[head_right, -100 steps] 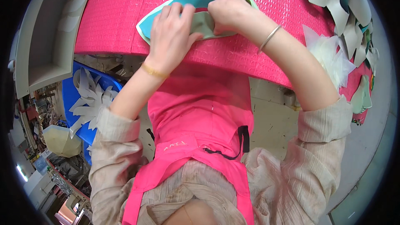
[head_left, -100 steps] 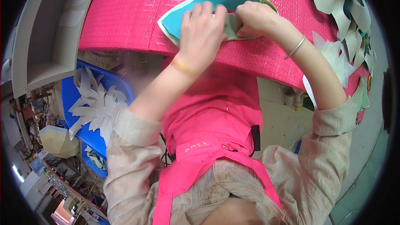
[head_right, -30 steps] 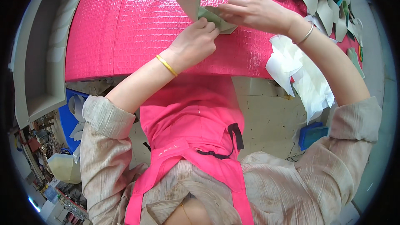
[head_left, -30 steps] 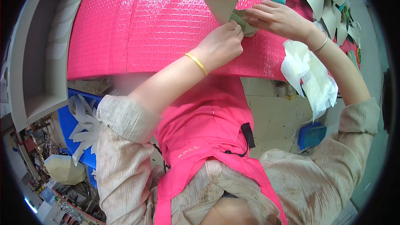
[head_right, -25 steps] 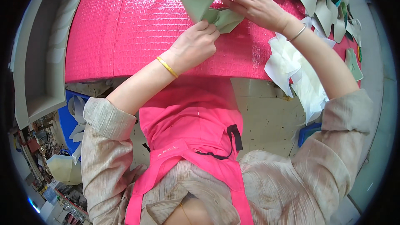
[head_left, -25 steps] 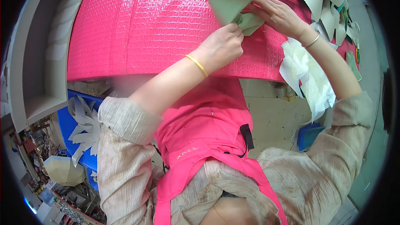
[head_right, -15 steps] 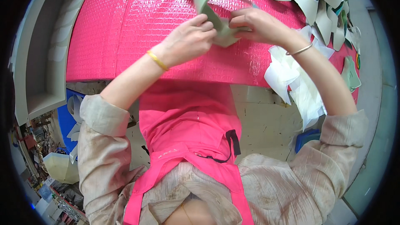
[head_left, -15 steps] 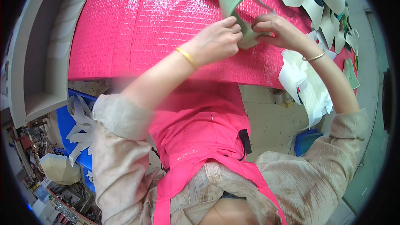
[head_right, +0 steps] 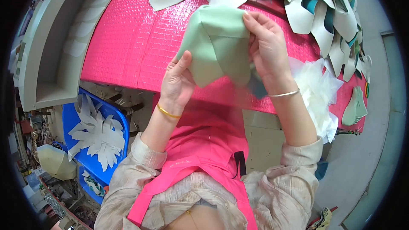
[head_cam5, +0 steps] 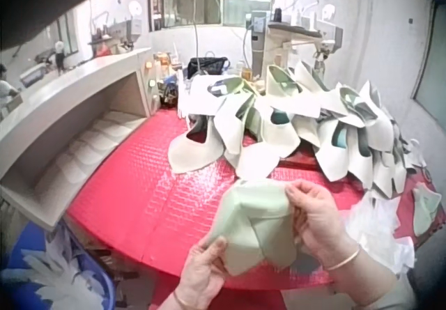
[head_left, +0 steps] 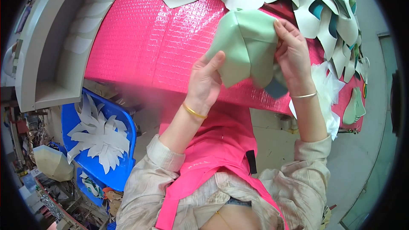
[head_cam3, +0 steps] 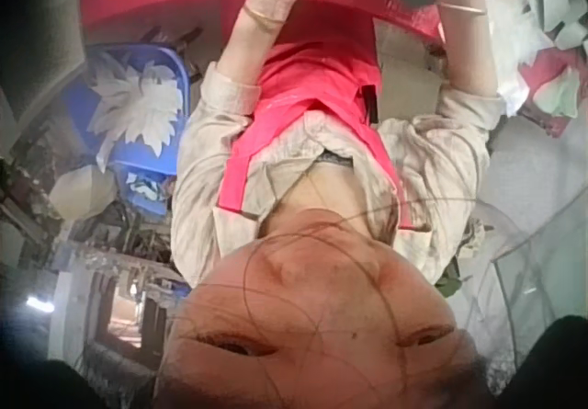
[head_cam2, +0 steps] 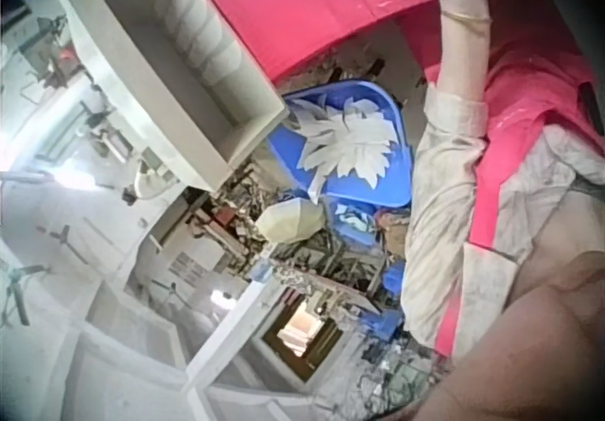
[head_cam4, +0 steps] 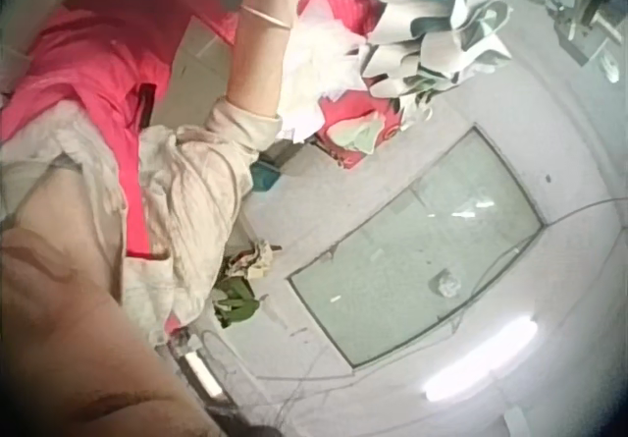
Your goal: The person assembles high-heeled shoes by hand, inserting white tissue paper into the toe box, then fitting a light green insole into the shoe upper. They press and smooth the insole edges to secure it, then place the finished shoe on a nearby shelf. The process is repeated for multiple shoes.
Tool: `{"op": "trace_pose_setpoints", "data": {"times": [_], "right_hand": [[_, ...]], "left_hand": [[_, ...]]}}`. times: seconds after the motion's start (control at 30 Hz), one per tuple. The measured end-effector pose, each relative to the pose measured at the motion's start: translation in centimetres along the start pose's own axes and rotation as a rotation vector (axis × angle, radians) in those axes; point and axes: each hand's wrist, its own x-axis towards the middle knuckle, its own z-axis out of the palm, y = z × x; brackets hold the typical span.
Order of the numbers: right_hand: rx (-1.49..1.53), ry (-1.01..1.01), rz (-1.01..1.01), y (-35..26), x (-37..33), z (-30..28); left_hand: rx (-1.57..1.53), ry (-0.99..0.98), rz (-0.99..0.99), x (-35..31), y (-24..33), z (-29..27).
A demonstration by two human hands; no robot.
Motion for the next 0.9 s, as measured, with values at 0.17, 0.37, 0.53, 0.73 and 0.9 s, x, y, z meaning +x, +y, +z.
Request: {"op": "trace_pose_setpoints", "data": {"times": [0.17,0.37,0.53,0.73,0.9], "right_hand": [[0.335,-0.283,0.176,2.9,-1.8,-0.8],[0.029,-0.349,0.424,2.4,-2.1,0.1],[-0.069,-0.27,0.202,1.8,-2.5,0.7],[-0.05,-0.311,0.246,0.2,-4.0,1.5],[-0.223,-0.853,0.416,-2.7,-4.6,0.3]], "left_hand": [[-0.046,-0.022,0.009,0.0,1.2,0.7],[-0.106,-0.017,-0.021,-2.2,0.6,1.3],[-0.044,-0.024,0.025,-3.4,0.5,0.8],[0.452,-0.068,-0.268,-5.5,3.2,-2.2],[1.081,-0.513,0.5,-5.2,9.0,2.2]]}}
